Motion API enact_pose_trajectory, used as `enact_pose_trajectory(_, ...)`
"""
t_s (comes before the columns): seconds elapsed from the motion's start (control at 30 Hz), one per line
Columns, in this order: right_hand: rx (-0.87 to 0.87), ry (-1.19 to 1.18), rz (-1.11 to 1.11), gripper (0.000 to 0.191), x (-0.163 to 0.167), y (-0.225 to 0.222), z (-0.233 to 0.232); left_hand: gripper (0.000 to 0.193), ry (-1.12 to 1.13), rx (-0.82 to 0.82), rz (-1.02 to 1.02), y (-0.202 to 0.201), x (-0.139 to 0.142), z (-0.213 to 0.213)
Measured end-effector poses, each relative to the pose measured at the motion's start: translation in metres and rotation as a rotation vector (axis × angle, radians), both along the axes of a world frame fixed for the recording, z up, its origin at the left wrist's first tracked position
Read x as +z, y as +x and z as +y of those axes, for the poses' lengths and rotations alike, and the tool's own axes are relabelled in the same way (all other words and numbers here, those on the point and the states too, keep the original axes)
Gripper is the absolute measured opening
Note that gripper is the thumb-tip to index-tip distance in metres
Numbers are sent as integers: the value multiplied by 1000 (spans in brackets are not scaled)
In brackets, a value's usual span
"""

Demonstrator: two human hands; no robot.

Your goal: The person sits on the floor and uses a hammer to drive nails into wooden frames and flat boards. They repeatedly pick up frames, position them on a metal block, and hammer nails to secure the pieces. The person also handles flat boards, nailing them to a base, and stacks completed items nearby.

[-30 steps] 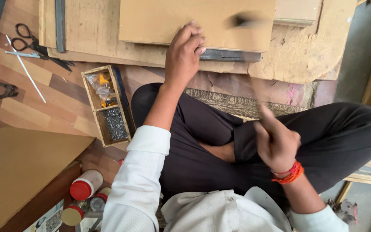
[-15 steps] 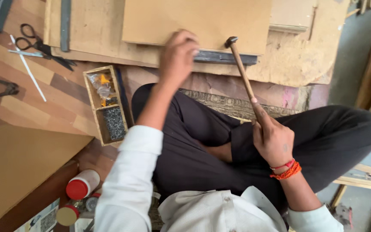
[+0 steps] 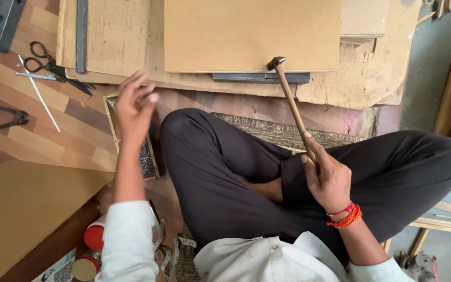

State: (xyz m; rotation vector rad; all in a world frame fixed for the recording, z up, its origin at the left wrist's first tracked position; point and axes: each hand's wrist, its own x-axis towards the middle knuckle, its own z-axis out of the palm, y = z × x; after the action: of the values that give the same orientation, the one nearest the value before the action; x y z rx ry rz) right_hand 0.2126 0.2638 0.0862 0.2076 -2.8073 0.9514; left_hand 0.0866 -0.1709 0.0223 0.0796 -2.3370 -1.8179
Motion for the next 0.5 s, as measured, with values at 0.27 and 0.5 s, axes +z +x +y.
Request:
enact_pose_trajectory(0.27, 18, 14, -80, 51, 4, 4, -8, 27, -957, 37, -656, 112, -49, -52)
enact_pose_trajectory(0.5, 34, 18, -37, 50, 2, 3, -12, 18, -851, 109, -269, 136, -65, -48)
